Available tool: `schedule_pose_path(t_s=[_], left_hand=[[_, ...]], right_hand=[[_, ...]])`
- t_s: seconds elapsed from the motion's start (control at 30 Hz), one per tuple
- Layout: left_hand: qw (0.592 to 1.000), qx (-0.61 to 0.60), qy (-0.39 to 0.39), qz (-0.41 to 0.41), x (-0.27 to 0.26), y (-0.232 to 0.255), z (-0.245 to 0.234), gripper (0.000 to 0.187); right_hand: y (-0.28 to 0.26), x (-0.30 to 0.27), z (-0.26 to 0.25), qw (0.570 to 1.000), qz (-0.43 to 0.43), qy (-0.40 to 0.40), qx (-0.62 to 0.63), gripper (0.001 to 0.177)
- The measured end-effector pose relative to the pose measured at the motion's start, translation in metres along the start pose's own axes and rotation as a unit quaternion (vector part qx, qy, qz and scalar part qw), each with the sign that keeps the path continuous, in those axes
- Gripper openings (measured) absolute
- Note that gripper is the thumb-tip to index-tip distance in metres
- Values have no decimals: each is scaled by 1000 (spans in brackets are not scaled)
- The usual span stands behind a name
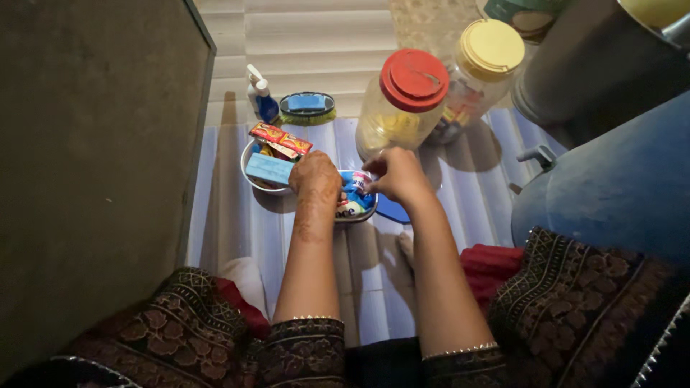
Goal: The person sits on the floor and organizes small items into a white bowl. They pick up colorful clothespins and place them into the bowl, then add a small packet and a bar of soap. Finally, they open a blue container and place a blue sachet inside it.
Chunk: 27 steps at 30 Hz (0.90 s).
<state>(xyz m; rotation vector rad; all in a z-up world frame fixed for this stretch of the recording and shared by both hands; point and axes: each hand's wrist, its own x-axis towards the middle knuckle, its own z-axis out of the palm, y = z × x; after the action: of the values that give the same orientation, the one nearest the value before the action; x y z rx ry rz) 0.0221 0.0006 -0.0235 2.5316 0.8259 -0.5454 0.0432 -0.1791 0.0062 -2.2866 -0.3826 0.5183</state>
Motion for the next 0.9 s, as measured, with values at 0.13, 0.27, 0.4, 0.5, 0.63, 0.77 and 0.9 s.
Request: schedule_pose_path(t_s=[0.13,0.27,0.4,0.5,0.63,0.77,0.9], left_hand=[[999,41,0,-4,13,-1,8,48],[999,33,-26,11,13,-9,9,51],[994,-25,-28,99,12,-26,6,33],[983,-96,-1,155,0,-41,16,31],[964,-123,54,230,-7,-53,21,35],[952,-196,61,227,-8,-68,-1,35],[973,-148,81,157,-17,-79,-38,37]], right_hand=[[-4,3,12,992,-121,13,-39,37],[2,14,31,988,-90,17,-125,22],[1,29,46,972,-123,28,-199,13],[4,30,55,963,-124,68,-228,6],[-6,33,54,958,-108,90,-251,4],[-15,19,44,978,-39,75,-192,8],[-10,13,34,992,0,36,-124,27]])
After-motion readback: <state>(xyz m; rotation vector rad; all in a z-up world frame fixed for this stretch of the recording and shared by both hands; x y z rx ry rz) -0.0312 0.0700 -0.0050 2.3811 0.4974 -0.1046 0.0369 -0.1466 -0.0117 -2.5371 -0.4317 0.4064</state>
